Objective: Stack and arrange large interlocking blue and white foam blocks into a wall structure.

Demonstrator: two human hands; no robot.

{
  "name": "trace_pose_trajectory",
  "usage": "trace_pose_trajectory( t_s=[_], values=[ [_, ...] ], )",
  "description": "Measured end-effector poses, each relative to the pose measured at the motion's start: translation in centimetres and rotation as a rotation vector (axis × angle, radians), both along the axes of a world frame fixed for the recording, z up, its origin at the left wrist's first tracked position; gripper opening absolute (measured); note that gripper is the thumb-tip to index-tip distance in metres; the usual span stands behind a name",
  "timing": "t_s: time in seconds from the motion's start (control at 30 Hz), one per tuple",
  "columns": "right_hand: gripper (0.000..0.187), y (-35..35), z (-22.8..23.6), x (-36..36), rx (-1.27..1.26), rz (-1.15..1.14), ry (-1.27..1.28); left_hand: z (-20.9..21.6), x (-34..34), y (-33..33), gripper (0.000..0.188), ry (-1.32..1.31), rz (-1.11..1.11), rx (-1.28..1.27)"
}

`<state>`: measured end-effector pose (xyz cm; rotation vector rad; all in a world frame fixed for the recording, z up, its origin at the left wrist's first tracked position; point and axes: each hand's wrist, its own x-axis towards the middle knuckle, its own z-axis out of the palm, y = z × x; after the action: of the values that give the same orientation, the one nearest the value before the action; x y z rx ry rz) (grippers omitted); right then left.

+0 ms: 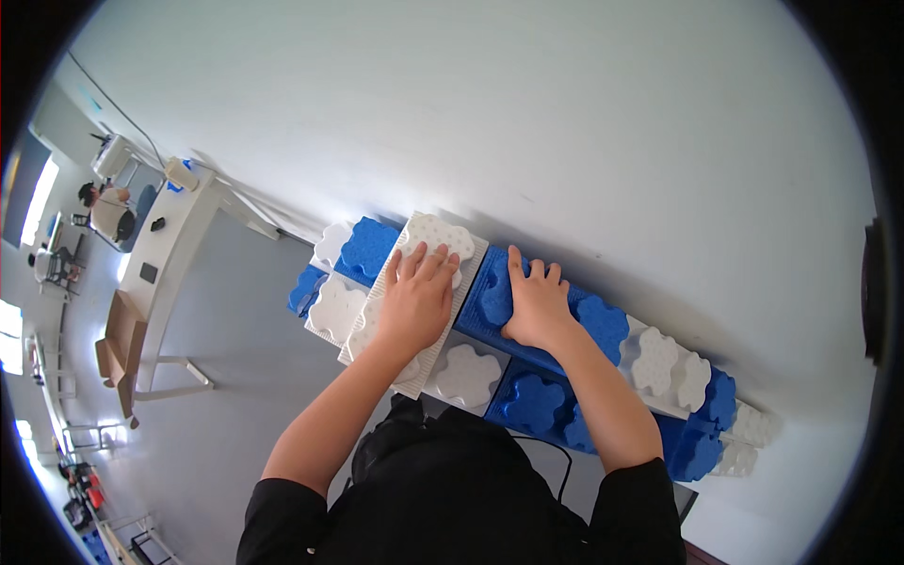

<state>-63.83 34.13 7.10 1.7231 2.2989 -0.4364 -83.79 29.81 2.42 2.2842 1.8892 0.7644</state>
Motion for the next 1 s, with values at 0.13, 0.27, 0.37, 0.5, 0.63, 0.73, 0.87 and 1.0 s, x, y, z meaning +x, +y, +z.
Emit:
trace_pose_trajectory(
  t_s=[0.13,0.27,0.37,0.5,0.63,0.73,0.87,1.0],
  values=[
    [0.131,-0.1,1.2,-0.6,-0.04,-0.012,-0.056,0.1,0.1,0.1,0.04,0.011,-0.013,0.011],
    [0.129,0.2,1.2,-0.5,-0.034,-0.005,-0.104,-0.4,0.4,0.3,0.044,0.016,-0.027,0.026],
    [0.133,-0.2,1.9,1.0,-0.081,-0.002,-0.053,-0.9,-0.2,0.3,0.045,-0.011,-0.056,0.013],
    [0.146,-3.2,4.2,6.1,-0.026,-0.015,-0.024,-0.6,-0.9,-0.1,0.051,0.032,-0.095,-0.037],
    [0.149,-4.9,1.4,11.3,0.012,-0.13,-0.264,-1.1,-0.6,0.0,0.052,0.099,-0.113,-0.018],
    [0.146,-4.4,0.4,12.9,0.081,-0.002,-0.071,-1.1,-0.6,-0.1,0.054,0.108,-0.129,-0.018],
    [0.135,-4.1,1.1,12.5,0.086,0.052,-0.04,-1.1,-0.5,0.0,0.055,0.133,-0.109,-0.018],
    [0.124,-3.6,1.7,12.2,0.002,0.035,-0.066,-0.7,-0.6,0.0,0.054,0.157,-0.098,-0.016]
  ],
)
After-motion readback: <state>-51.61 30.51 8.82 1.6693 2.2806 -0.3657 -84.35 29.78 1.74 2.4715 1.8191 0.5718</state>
